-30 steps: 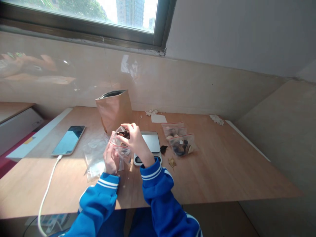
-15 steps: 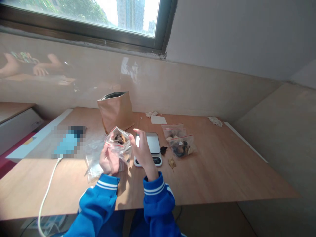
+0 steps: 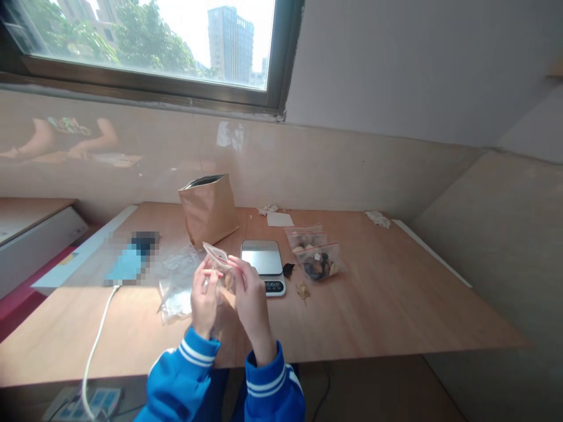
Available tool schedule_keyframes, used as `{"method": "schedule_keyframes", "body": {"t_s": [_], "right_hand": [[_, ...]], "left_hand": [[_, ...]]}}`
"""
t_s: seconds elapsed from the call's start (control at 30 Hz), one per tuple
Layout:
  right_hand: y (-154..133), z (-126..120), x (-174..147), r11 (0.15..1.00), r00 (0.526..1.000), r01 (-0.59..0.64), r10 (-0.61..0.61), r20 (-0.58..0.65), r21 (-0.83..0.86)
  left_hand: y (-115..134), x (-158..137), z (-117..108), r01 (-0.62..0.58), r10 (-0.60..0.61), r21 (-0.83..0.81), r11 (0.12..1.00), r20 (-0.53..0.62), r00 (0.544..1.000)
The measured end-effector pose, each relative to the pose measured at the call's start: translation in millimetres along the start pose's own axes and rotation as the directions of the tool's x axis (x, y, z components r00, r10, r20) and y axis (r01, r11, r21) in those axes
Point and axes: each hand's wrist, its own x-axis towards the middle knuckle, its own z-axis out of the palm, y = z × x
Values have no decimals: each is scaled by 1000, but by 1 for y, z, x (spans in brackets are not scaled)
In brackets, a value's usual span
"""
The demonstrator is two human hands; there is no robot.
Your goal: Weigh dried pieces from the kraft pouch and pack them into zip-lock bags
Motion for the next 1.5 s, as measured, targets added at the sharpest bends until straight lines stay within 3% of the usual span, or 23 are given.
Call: {"method": "schedule_keyframes", "body": {"t_s": [0.07,0.17,0.23,0.3,0.37,0.5,0.63,0.77,0.97,1.1,1.33,1.4,1.5], "right_hand": [[-10,-9,-2,995,997,81,-81,-1,-61],[-20,-22,-3,988,985,145,-139,99,-52],[-21,-29,-3,989,981,148,-143,132,-27],[-17,-35,-3,991,982,133,-129,139,-17],[-10,-42,-4,995,986,96,-91,139,-32],[4,-55,-4,999,993,-9,13,114,-33],[12,-57,-1,989,995,-80,88,-55,128],[17,-47,-2,956,987,-159,160,18,246],[24,-34,-6,941,984,-162,176,-19,298],[28,-38,-8,947,977,-158,191,-93,278],[26,-55,-20,960,985,-166,150,87,225],[25,-56,-21,964,988,-157,151,44,214],[24,-50,-20,964,979,-119,154,-135,238]], "left_hand": [[5,-1,-7,-6,8,32,999,-40,999],[9,4,-19,-57,54,-37,998,-63,997],[9,11,-26,-1,3,-153,988,12,1000],[8,18,-33,114,-85,-210,971,143,986],[10,24,-38,178,-140,-182,967,201,970],[22,27,-40,174,-151,-127,976,176,973],[33,25,-37,142,-113,-147,979,189,975],[33,21,-30,111,-80,-163,980,185,980],[27,12,-28,140,-130,-112,984,96,987],[29,8,-30,210,-190,-131,969,151,970],[29,6,-39,248,-204,-156,956,253,946],[27,5,-40,264,-224,-158,951,233,946],[28,4,-40,270,-234,-186,945,197,952]]}}
